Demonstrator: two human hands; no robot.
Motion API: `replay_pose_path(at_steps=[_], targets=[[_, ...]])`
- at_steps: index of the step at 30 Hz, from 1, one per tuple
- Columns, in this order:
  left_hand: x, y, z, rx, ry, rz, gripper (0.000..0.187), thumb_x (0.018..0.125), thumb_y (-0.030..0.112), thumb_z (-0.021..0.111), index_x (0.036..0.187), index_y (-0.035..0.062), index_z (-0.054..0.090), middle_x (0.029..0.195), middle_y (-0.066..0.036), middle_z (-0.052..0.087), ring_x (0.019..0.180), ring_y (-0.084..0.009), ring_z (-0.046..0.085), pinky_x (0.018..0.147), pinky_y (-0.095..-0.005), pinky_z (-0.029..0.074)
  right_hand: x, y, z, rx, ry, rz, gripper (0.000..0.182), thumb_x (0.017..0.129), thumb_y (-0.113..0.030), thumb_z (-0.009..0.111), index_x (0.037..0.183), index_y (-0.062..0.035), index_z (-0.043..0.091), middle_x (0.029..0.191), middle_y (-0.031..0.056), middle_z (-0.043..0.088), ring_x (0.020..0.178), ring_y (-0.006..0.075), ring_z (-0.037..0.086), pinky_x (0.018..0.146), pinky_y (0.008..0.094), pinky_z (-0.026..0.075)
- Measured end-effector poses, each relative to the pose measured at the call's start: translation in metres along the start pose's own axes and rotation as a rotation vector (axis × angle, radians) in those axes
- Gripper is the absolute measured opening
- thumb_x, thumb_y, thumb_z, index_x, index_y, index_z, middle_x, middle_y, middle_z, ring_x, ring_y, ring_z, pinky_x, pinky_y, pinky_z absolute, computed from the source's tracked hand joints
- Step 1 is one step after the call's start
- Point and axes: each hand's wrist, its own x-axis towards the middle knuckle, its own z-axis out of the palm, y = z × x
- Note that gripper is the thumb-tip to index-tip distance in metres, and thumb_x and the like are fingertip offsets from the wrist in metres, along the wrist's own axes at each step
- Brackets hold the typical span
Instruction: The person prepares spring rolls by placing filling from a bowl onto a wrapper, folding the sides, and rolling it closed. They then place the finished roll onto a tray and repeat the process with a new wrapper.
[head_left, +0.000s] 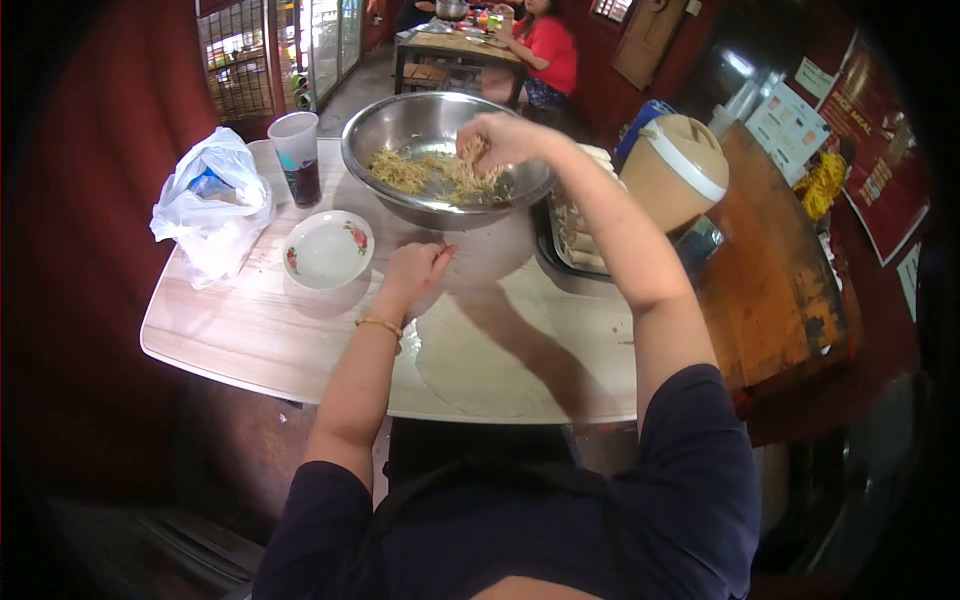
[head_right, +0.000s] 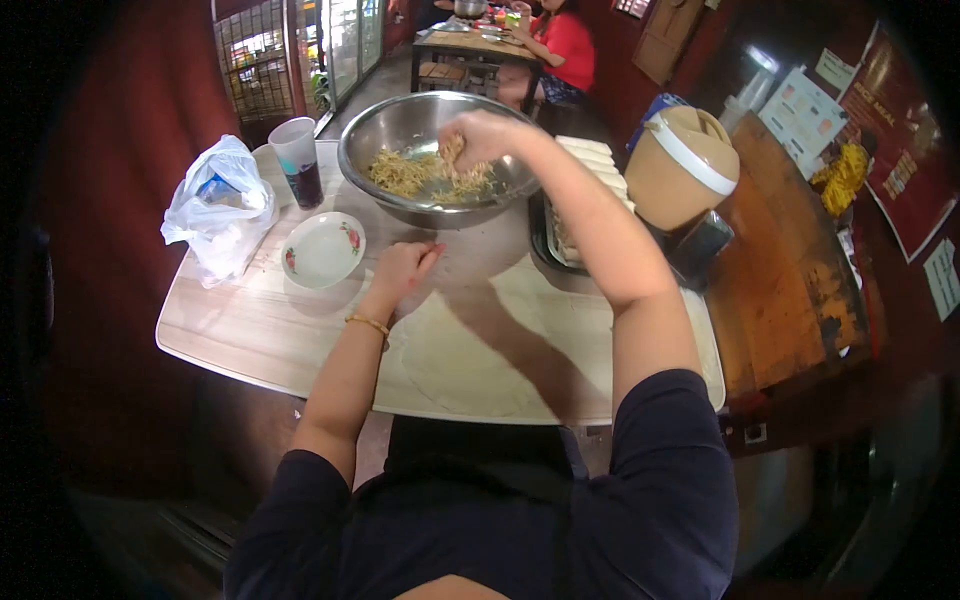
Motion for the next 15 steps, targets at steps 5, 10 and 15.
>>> replay_pose_path(at_steps=[5,10,15], targets=[[-0.003,-0.004,0.001,-0.032,0.025,-0.029,0.036,0.095,0.038,0.054,0.09,0.0063,0.07,0.079,-0.019,0.067,0.079,-0.0402,0.065,0.071,-0.0473,0.051,-0.059,-0.06,-0.016,0.0,0.049,-0.115,0.034,0.068,-0.01,0.077,0.1,-0.0086,0.066,0.098,0.0115,0.06,0.094,0.0263,0.062,0.082,0.0367,0.051],[-0.009,0.01,-0.017,-0.025,0.039,-0.135,0.036,0.095,0.038,0.056,0.101,0.0051,0.068,0.083,-0.02,0.068,0.079,-0.0394,0.064,0.069,-0.0438,0.051,-0.105,-0.082,0.056,0.148,-0.061,-0.153,0.037,0.064,-0.002,0.075,0.1,-0.0066,0.065,0.101,0.0141,0.058,0.096,0.0304,0.061,0.082,0.0373,0.051],[-0.016,0.035,-0.028,-0.345,0.003,-0.167,0.037,0.094,0.035,0.06,0.112,0.0032,0.065,0.086,-0.016,0.07,0.079,-0.0258,0.068,0.07,-0.0358,0.052,-0.134,-0.09,0.14,0.195,-0.184,-0.078,0.041,0.063,0.0,0.075,0.102,-0.006,0.065,0.105,0.0152,0.057,0.097,0.0348,0.06,0.085,0.0401,0.051]])
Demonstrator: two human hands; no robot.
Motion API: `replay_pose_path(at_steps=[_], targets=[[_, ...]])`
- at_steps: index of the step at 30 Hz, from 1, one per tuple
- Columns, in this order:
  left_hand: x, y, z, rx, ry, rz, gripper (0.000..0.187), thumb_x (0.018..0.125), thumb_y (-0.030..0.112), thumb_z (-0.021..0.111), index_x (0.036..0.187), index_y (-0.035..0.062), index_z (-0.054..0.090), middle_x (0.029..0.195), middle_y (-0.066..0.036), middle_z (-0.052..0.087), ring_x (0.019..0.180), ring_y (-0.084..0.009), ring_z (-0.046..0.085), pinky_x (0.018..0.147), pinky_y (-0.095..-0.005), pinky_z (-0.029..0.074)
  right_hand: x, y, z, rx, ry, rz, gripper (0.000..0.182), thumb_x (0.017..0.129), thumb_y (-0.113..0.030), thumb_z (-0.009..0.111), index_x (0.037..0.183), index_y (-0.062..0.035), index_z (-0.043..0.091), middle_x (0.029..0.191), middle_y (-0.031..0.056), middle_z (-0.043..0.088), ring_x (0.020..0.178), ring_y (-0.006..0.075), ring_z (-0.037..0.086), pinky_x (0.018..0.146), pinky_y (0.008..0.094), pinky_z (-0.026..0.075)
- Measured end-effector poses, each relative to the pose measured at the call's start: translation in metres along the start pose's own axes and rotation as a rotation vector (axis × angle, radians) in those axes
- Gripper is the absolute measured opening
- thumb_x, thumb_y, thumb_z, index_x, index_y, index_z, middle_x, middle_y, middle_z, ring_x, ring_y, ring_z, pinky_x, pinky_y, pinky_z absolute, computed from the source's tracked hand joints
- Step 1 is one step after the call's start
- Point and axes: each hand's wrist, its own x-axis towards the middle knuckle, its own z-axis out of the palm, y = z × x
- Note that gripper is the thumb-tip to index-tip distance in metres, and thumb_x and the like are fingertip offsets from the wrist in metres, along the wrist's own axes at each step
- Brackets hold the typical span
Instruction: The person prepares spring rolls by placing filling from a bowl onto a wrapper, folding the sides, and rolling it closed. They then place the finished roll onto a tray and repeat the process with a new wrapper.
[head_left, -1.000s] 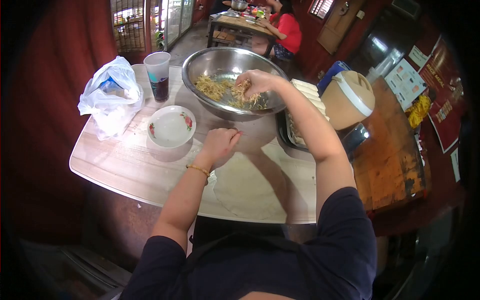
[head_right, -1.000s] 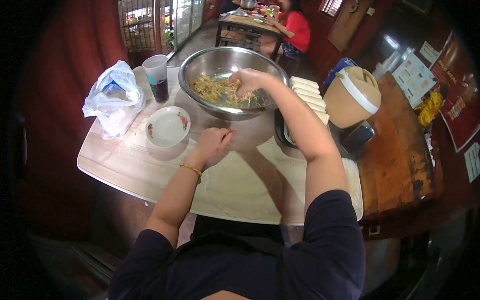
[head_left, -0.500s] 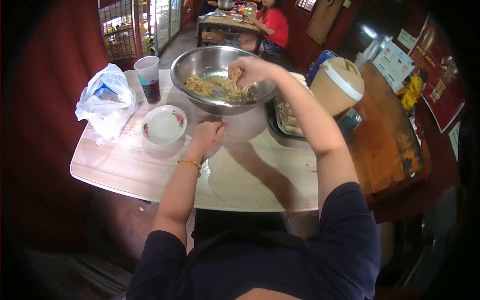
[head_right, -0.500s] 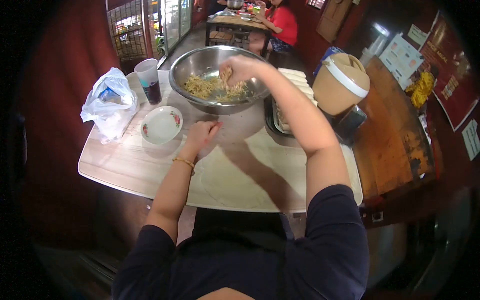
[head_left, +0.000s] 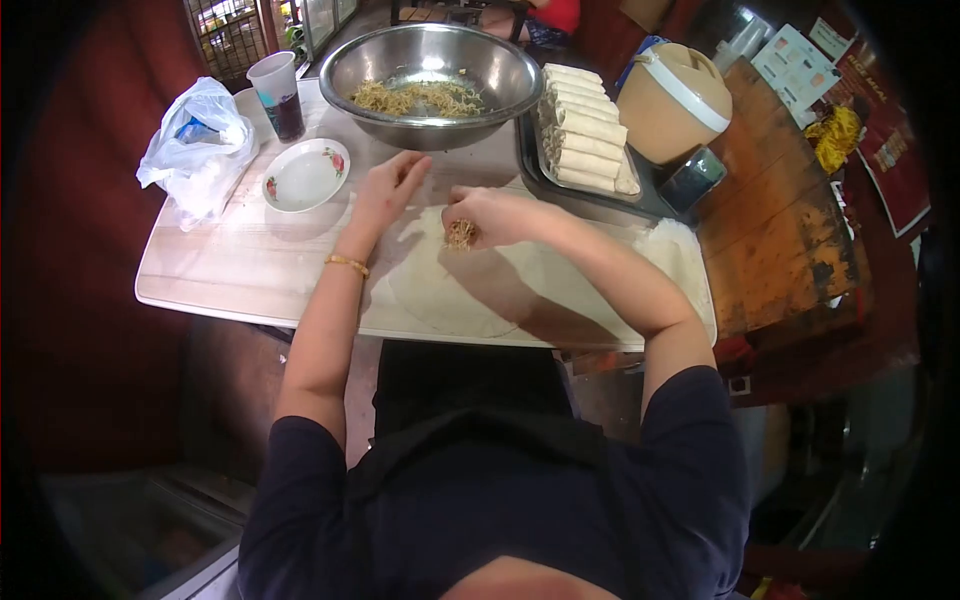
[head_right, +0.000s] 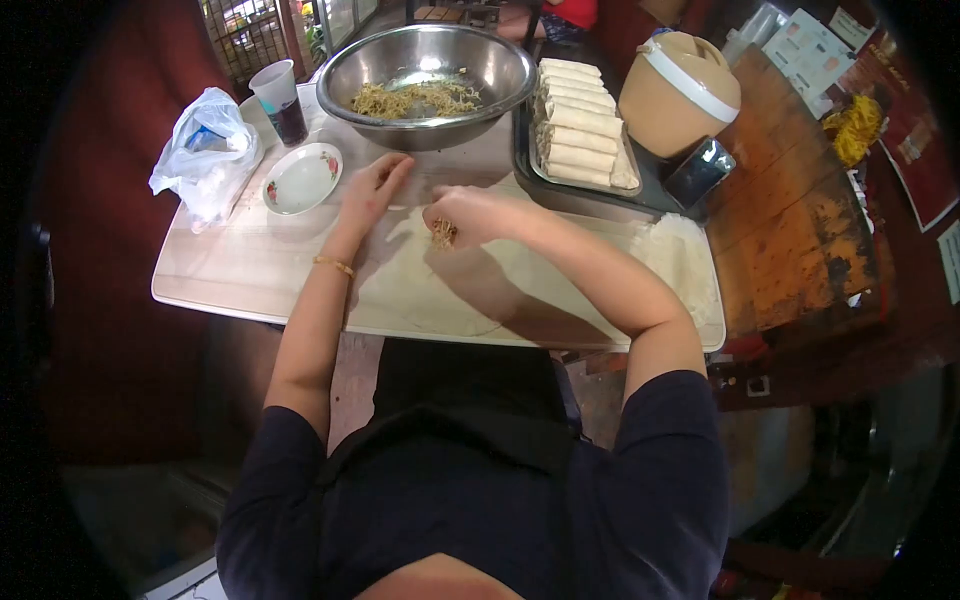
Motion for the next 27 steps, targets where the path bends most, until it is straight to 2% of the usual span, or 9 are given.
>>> replay_pose_path(at_steps=[1,3,6,9,16,19,21,24,27], targets=[[-0.005,0.005,-0.001,0.008,0.003,-0.005,0.037,0.094,0.035,0.06,0.112,0.0032,0.065,0.086,-0.016,0.07,0.079,-0.0258,0.068,0.07,-0.0358,0.052,-0.001,0.002,0.011,-0.019,0.081,-0.026,0.04,0.063,-0.002,0.076,0.101,-0.0063,0.065,0.104,0.0155,0.057,0.095,0.0362,0.06,0.082,0.0412,0.05],[-0.021,0.013,-0.001,-0.151,-0.211,0.052,0.05,0.088,0.035,0.069,0.126,0.004,0.059,0.107,-0.017,0.068,0.097,-0.0229,0.066,0.082,-0.0355,0.052,-0.002,0.004,0.024,-0.029,0.255,-0.158,0.04,0.064,-0.004,0.077,0.102,-0.0076,0.065,0.107,0.0165,0.056,0.097,0.0377,0.06,0.08,0.0428,0.05],[-0.039,0.025,-0.004,0.0,-0.348,0.124,0.072,0.08,0.036,0.078,0.137,0.0031,0.049,0.128,-0.018,0.059,0.111,-0.0266,0.061,0.093,-0.0351,0.049,-0.017,-0.003,0.015,0.151,0.252,-0.085,0.044,0.067,-0.002,0.077,0.108,-0.006,0.063,0.119,0.0143,0.056,0.103,0.036,0.059,0.084,0.0421,0.051],[-0.046,0.034,0.002,0.114,-0.429,0.148,0.079,0.075,0.03,0.083,0.138,-0.0006,0.047,0.132,-0.016,0.057,0.118,-0.0249,0.057,0.096,-0.0323,0.048,-0.026,-0.006,0.006,0.128,0.331,-0.092,0.034,0.071,-0.002,0.075,0.104,-0.006,0.065,0.111,0.014,0.061,0.098,0.0352,0.062,0.081,0.0414,0.051],[-0.04,0.019,0.018,-0.018,-0.549,-0.058,0.081,0.074,0.028,0.084,0.138,-0.0037,0.046,0.129,-0.018,0.058,0.117,-0.0236,0.058,0.095,-0.0322,0.048,-0.037,0.029,0.033,0.116,0.427,-0.014,0.019,0.072,-0.004,0.073,0.09,-0.0054,0.067,0.093,0.0145,0.065,0.087,0.0373,0.063,0.074,0.042,0.05],[-0.044,0.019,0.021,0.011,-0.531,-0.044,0.077,0.073,0.027,0.084,0.134,-0.0041,0.05,0.123,-0.018,0.061,0.111,-0.0235,0.06,0.093,-0.0322,0.048,-0.046,0.028,0.034,0.195,0.422,-0.005,0.025,0.073,-0.01,0.076,0.096,-0.0061,0.067,0.101,0.0145,0.065,0.092,0.0378,0.063,0.078,0.0429,0.05],[-0.047,0.01,0.03,-0.087,-0.371,0.205,0.073,0.073,0.028,0.084,0.132,-0.0035,0.052,0.12,-0.018,0.063,0.103,-0.0253,0.063,0.09,-0.0321,0.049,-0.053,0.022,0.034,0.193,0.535,-0.012,0.039,0.075,-0.018,0.077,0.11,-0.0066,0.065,0.109,0.0148,0.063,0.1,0.036,0.06,0.085,0.0421,0.049],[-0.045,0.023,0.024,0.142,-0.474,0.268,0.076,0.073,0.025,0.084,0.136,-0.0022,0.049,0.122,-0.017,0.062,0.108,-0.0259,0.061,0.091,-0.0327,0.049,-0.055,0.026,0.046,0.185,0.532,0.036,0.052,0.073,-0.025,0.08,0.118,-0.0076,0.062,0.114,0.0149,0.062,0.107,0.0353,0.058,0.092,0.0426,0.046],[-0.04,0.027,0.021,0.126,-0.586,0.061,0.08,0.073,0.031,0.082,0.138,-0.0007,0.047,0.123,-0.021,0.061,0.118,-0.0278,0.057,0.1,-0.0352,0.045,-0.054,0.025,0.049,0.026,0.488,0.082,0.05,0.07,-0.026,0.08,0.114,-0.0096,0.062,0.114,0.0133,0.062,0.112,0.0324,0.056,0.096,0.0444,0.043]])
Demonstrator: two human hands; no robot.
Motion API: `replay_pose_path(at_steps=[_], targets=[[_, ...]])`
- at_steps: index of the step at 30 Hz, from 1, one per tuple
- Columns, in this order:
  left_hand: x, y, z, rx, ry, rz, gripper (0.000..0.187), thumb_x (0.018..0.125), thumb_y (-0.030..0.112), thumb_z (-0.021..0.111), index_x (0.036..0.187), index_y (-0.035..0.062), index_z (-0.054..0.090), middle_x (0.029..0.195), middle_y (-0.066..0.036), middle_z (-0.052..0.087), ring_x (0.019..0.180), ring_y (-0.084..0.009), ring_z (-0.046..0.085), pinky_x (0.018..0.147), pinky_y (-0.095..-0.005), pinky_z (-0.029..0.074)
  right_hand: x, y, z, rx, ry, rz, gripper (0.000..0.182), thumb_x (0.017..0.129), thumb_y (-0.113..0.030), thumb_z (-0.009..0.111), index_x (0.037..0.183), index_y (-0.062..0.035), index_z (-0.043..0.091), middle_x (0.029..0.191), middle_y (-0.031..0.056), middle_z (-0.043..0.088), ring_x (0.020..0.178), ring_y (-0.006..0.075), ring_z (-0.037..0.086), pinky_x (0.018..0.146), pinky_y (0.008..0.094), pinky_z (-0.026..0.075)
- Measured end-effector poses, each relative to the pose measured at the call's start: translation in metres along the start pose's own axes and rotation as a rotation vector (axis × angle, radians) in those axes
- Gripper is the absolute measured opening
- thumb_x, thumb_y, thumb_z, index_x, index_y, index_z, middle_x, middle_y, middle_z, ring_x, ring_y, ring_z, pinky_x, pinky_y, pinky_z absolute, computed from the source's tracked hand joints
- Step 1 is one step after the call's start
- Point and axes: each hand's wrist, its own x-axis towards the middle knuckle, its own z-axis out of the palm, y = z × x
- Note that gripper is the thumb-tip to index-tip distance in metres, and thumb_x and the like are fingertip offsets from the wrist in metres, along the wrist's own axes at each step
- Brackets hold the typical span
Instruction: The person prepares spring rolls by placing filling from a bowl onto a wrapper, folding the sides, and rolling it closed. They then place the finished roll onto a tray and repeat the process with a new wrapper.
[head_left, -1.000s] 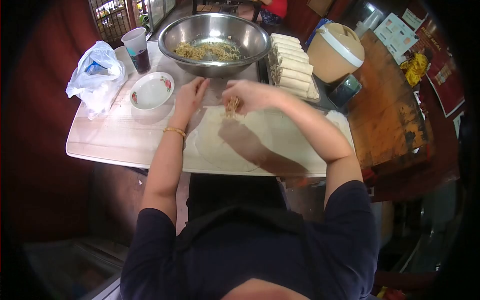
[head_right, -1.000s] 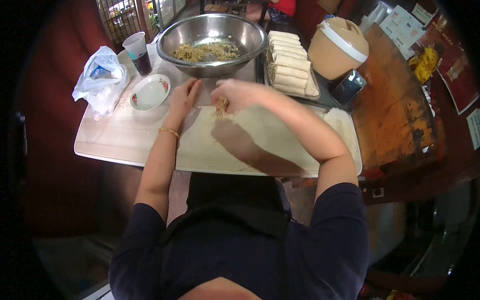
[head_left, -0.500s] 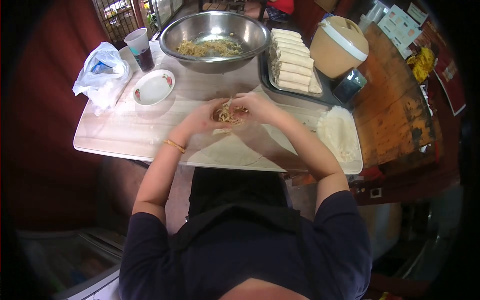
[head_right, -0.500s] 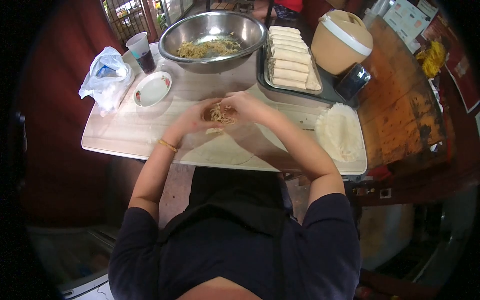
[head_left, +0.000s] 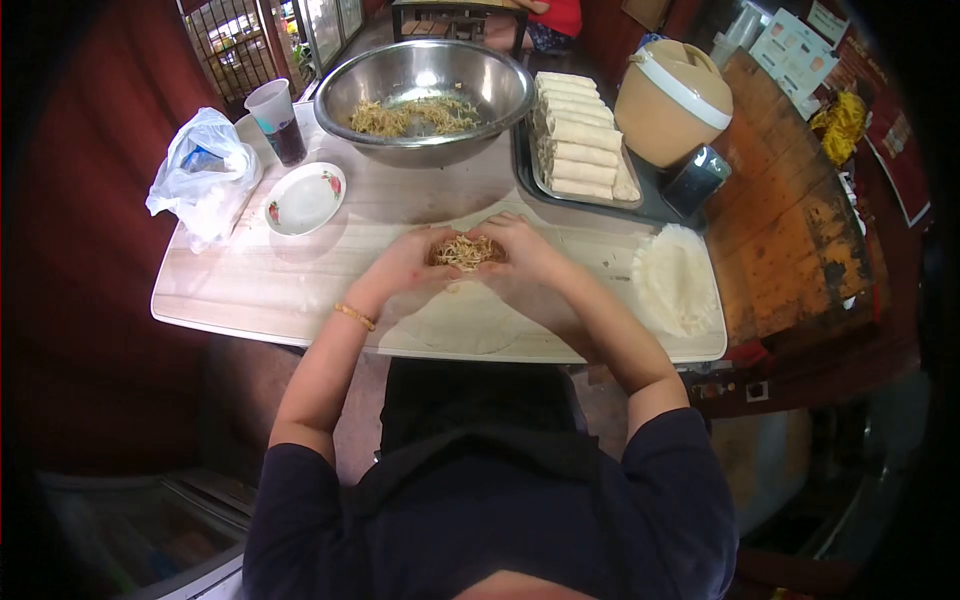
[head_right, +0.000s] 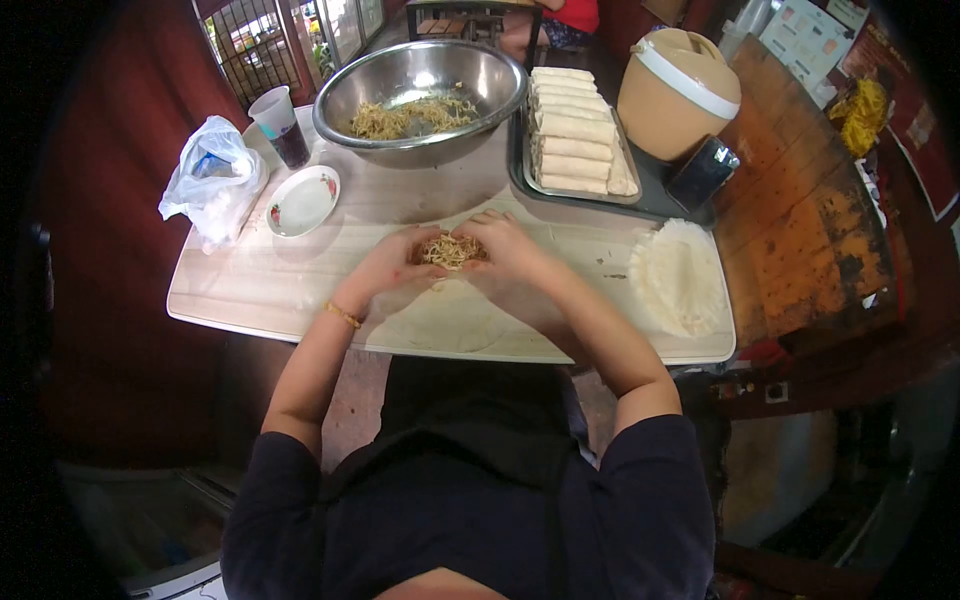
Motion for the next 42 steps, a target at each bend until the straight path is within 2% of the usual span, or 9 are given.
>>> replay_pose_path(at_steps=[4,15,22,24,29,34,37,40,42], targets=[[-0.008,-0.005,0.0,-0.242,0.057,-0.026,0.074,0.076,0.025,0.081,0.137,0.0008,0.048,0.122,-0.018,0.063,0.118,-0.0245,0.058,0.099,-0.034,0.045,0.01,-0.013,-0.005,-0.024,0.061,-0.106,0.05,0.07,-0.023,0.079,0.115,-0.0077,0.062,0.112,0.0126,0.063,0.108,0.0328,0.057,0.094,0.041,0.045],[0.018,-0.023,-0.031,-0.511,0.44,0.042,0.036,0.094,0.012,0.064,0.127,-0.0005,0.056,0.109,-0.01,0.069,0.103,-0.0113,0.063,0.087,-0.0255,0.049,0.039,-0.013,-0.002,0.085,-0.093,-0.19,0.013,0.07,-0.001,0.07,0.08,-0.0033,0.062,0.078,0.0122,0.06,0.079,0.0338,0.06,0.069,0.0419,0.049],[0.037,-0.067,-0.017,-0.562,0.607,0.101,0.029,0.095,0.014,0.063,0.12,-0.0015,0.06,0.1,-0.009,0.071,0.094,-0.0105,0.065,0.081,-0.0235,0.049,0.049,-0.028,-0.035,0.203,-0.133,-0.076,0.014,0.074,0.003,0.07,0.086,-0.0047,0.066,0.081,0.0103,0.064,0.076,0.0241,0.065,0.068,0.0332,0.051],[0.035,-0.081,-0.012,-0.565,0.669,0.066,0.029,0.095,0.016,0.062,0.118,-0.0017,0.061,0.095,-0.01,0.072,0.089,-0.0101,0.066,0.078,-0.0234,0.049,0.052,-0.028,-0.046,0.354,-0.129,-0.001,0.013,0.081,0.002,0.07,0.092,-0.0034,0.068,0.086,0.0075,0.068,0.081,0.0158,0.067,0.073,0.0286,0.053],[0.028,-0.08,-0.016,-0.422,0.755,-0.051,0.026,0.095,0.019,0.062,0.112,-0.0008,0.064,0.087,-0.009,0.072,0.081,-0.0103,0.067,0.072,-0.0237,0.05,0.081,-0.014,-0.077,0.66,-0.077,0.083,0.01,0.086,0.0,0.068,0.096,0.0008,0.068,0.094,0.004,0.071,0.088,0.0101,0.065,0.08,0.0258,0.052],[0.029,-0.077,-0.014,-0.389,0.744,-0.056,0.024,0.095,0.022,0.062,0.107,0.0009,0.066,0.08,-0.007,0.071,0.073,-0.0096,0.065,0.065,-0.0244,0.049,0.145,0.004,-0.122,0.685,0.438,0.079,0.01,0.088,-0.004,0.066,0.097,-0.0006,0.069,0.093,0.0038,0.071,0.087,0.0105,0.065,0.08,0.0234,0.051],[0.025,-0.078,-0.014,-0.329,0.667,-0.114,0.024,0.095,0.022,0.063,0.106,0.0013,0.066,0.079,-0.006,0.071,0.072,-0.0089,0.064,0.064,-0.0248,0.048,0.173,0.039,-0.093,0.223,0.368,0.058,0.014,0.088,-0.009,0.068,0.099,-0.0013,0.07,0.094,0.0052,0.072,0.087,0.0121,0.066,0.08,0.0253,0.051],[0.02,-0.067,-0.018,-0.323,0.655,-0.113,0.023,0.094,0.021,0.065,0.103,0.0013,0.066,0.08,-0.007,0.071,0.07,-0.0089,0.064,0.063,-0.0247,0.048,0.164,0.035,-0.08,0.07,0.044,0.167,0.017,0.088,-0.014,0.068,0.101,-0.0031,0.071,0.095,0.0059,0.072,0.086,0.0138,0.066,0.08,0.028,0.051],[0.013,-0.047,-0.023,-0.299,0.539,-0.159,0.025,0.091,0.021,0.068,0.108,0.0023,0.065,0.091,-0.009,0.072,0.081,-0.0117,0.066,0.072,-0.0258,0.05,0.15,0.023,-0.087,0.156,0.127,0.158,0.019,0.088,-0.016,0.068,0.102,-0.0035,0.071,0.095,0.0056,0.072,0.086,0.0141,0.066,0.08,0.0288,0.051]])
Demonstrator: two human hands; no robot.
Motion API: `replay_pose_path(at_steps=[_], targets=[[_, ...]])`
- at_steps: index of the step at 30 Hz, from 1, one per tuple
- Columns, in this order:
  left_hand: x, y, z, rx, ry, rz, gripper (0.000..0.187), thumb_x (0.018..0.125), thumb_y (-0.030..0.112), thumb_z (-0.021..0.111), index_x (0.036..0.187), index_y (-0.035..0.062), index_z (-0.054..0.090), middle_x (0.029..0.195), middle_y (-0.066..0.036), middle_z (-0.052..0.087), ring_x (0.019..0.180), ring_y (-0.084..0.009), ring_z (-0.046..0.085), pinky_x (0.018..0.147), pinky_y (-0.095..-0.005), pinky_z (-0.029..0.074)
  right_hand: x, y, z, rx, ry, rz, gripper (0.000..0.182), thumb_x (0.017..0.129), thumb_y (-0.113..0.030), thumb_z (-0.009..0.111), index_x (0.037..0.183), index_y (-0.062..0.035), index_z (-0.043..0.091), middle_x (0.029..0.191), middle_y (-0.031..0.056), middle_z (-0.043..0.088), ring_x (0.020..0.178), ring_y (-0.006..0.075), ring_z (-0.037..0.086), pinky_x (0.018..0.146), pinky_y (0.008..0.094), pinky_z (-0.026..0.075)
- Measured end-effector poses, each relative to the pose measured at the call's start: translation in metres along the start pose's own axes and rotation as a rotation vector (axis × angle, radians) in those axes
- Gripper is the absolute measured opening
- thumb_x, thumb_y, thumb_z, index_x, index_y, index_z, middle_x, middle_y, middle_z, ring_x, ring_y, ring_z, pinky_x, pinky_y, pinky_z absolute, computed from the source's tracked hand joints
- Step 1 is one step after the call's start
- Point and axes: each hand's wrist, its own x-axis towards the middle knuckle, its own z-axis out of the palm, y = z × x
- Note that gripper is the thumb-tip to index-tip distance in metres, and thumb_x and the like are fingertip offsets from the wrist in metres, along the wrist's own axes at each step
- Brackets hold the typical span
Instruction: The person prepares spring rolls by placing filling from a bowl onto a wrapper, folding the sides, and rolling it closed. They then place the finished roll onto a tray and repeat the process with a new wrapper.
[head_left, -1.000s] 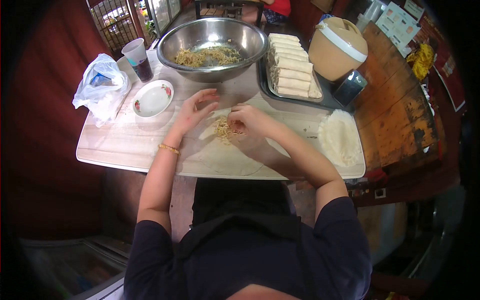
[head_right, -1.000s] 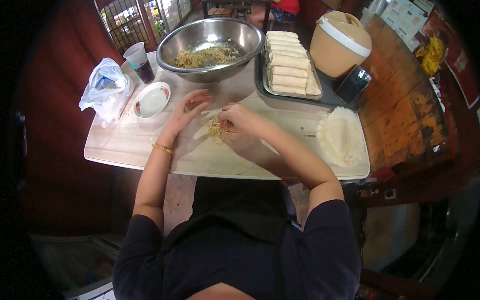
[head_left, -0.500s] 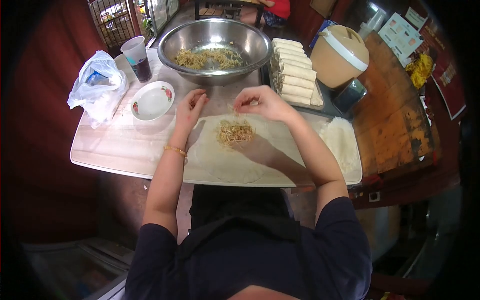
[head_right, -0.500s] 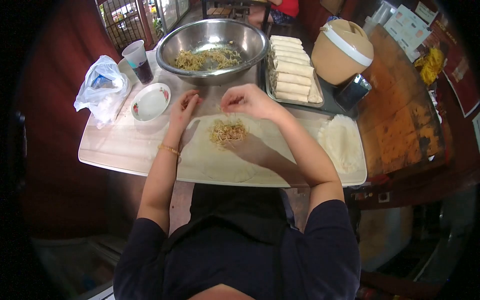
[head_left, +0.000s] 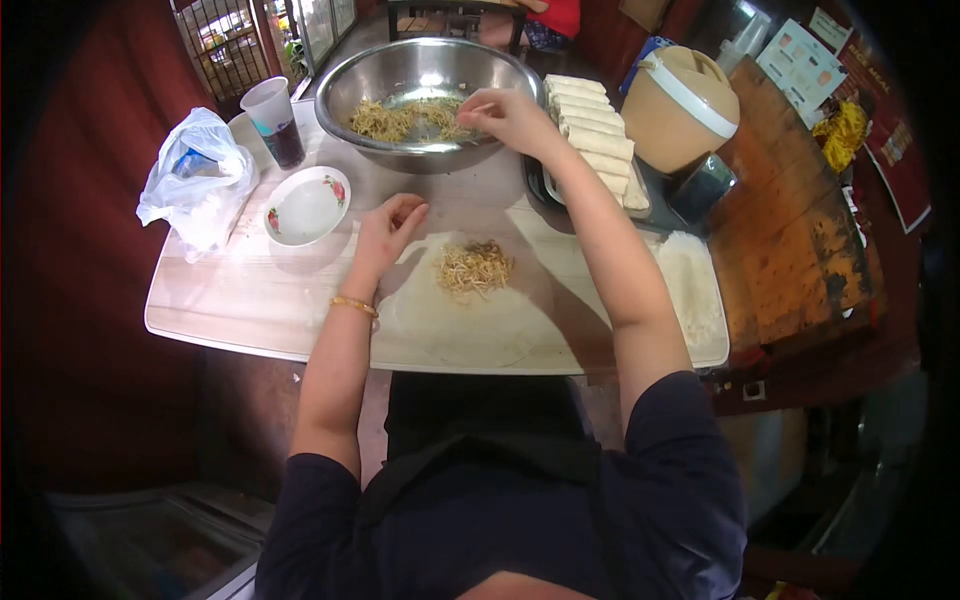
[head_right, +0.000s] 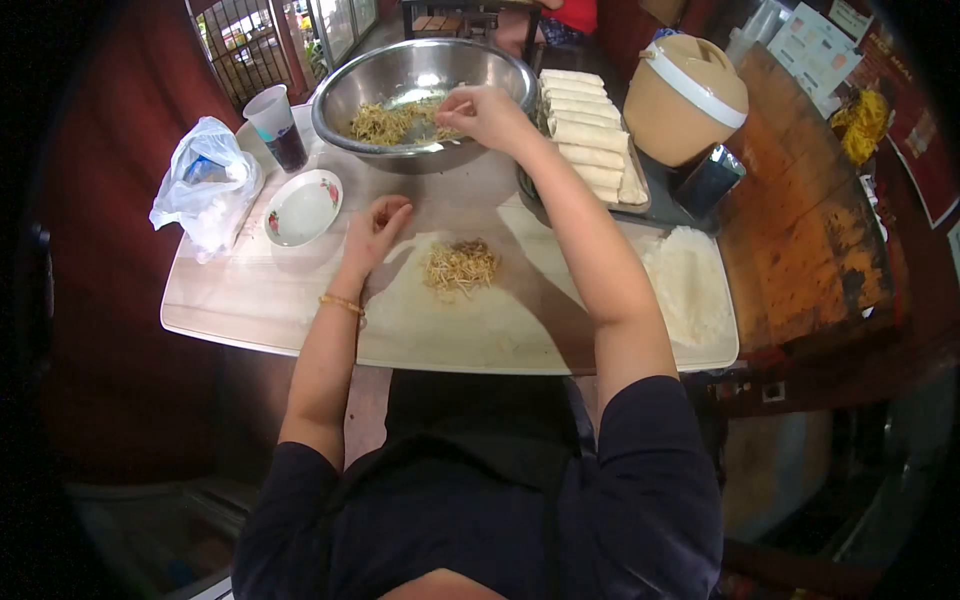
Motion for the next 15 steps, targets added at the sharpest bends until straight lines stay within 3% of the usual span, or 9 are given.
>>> replay_pose_path(at_steps=[1,3,4,6,7,9,10,12,15], targets=[[-0.002,-0.002,0.002,-0.002,-0.007,-0.007,0.025,0.091,0.021,0.068,0.108,0.0023,0.065,0.091,-0.009,0.072,0.081,-0.0117,0.066,0.072,-0.0258,0.05,-0.012,-0.009,-0.007,0.092,0.083,-0.009,0.02,0.089,-0.017,0.068,0.103,-0.0039,0.071,0.095,0.0052,0.072,0.085,0.0144,0.065,0.08,0.0296,0.051],[-0.003,-0.005,0.004,-0.148,-0.252,0.17,0.049,0.085,0.025,0.075,0.124,0.0006,0.058,0.115,-0.016,0.066,0.105,-0.018,0.063,0.089,-0.0295,0.049,-0.048,-0.019,-0.009,0.117,0.055,0.036,0.024,0.088,-0.019,0.068,0.106,-0.0034,0.07,0.102,0.0065,0.072,0.093,0.0148,0.065,0.084,0.0291,0.05],[-0.009,0.0,0.007,-0.149,-0.258,0.17,0.049,0.085,0.025,0.075,0.124,0.0006,0.058,0.115,-0.016,0.066,0.105,-0.018,0.063,0.089,-0.0295,0.049,-0.068,-0.019,-0.007,0.138,-0.052,-0.005,0.031,0.086,-0.02,0.071,0.112,-0.0032,0.067,0.11,0.009,0.069,0.1,0.0174,0.064,0.088,0.0307,0.049],[-0.021,0.011,0.014,-0.064,-0.503,0.119,0.075,0.08,0.019,0.078,0.142,-0.0012,0.041,0.141,-0.017,0.048,0.124,-0.0228,0.052,0.104,-0.0326,0.042,-0.106,-0.016,0.006,0.114,-0.238,-0.1,0.049,0.081,-0.024,0.075,0.124,-0.0036,0.06,0.126,0.0132,0.061,0.113,0.0234,0.059,0.095,0.0351,0.047],[-0.023,0.015,0.015,-0.069,-0.501,0.118,0.075,0.08,0.019,0.078,0.142,-0.0012,0.041,0.141,-0.017,0.048,0.124,-0.0228,0.052,0.104,-0.0326,0.042,-0.124,-0.011,0.016,0.069,-0.324,-0.158,0.059,0.079,-0.025,0.077,0.13,-0.0042,0.055,0.132,0.0149,0.057,0.119,0.0268,0.056,0.098,0.0378,0.046],[-0.029,0.019,0.018,0.188,-0.575,0.324,0.091,0.074,0.02,0.083,0.146,-0.0024,0.032,0.146,-0.019,0.041,0.129,-0.0262,0.048,0.108,-0.0344,0.039,-0.157,0.001,0.038,0.078,-0.318,-0.129,0.065,0.077,-0.027,0.079,0.133,-0.0047,0.052,0.134,0.0154,0.055,0.121,0.0289,0.055,0.1,0.04,0.045],[-0.032,0.018,0.019,0.188,-0.57,0.319,0.091,0.074,0.02,0.083,0.146,-0.0024,0.032,0.146,-0.019,0.041,0.129,-0.0262,0.048,0.108,-0.0344,0.039,-0.166,0.006,0.045,0.087,-0.302,-0.101,0.072,0.076,-0.029,0.08,0.136,-0.0051,0.049,0.136,0.016,0.053,0.123,0.0309,0.053,0.102,0.0421,0.044],[-0.038,0.019,0.02,0.296,-0.46,0.421,0.086,0.071,0.034,0.082,0.138,-0.0031,0.043,0.133,-0.025,0.052,0.121,-0.0351,0.053,0.101,-0.0392,0.045,-0.171,0.014,0.059,0.072,-0.248,-0.133,0.069,0.077,-0.028,0.079,0.135,-0.0052,0.05,0.135,0.0161,0.054,0.122,0.0323,0.054,0.101,0.0421,0.044],[-0.043,0.036,0.021,0.277,-0.498,0.255,0.069,0.074,0.031,0.079,0.13,0.0021,0.053,0.119,-0.022,0.061,0.109,-0.0369,0.059,0.091,-0.0416,0.048,-0.167,0.022,0.076,0.055,-0.176,-0.161,0.063,0.078,-0.028,0.078,0.132,-0.0051,0.054,0.133,0.0164,0.056,0.118,0.0353,0.055,0.099,0.0423,0.045]])
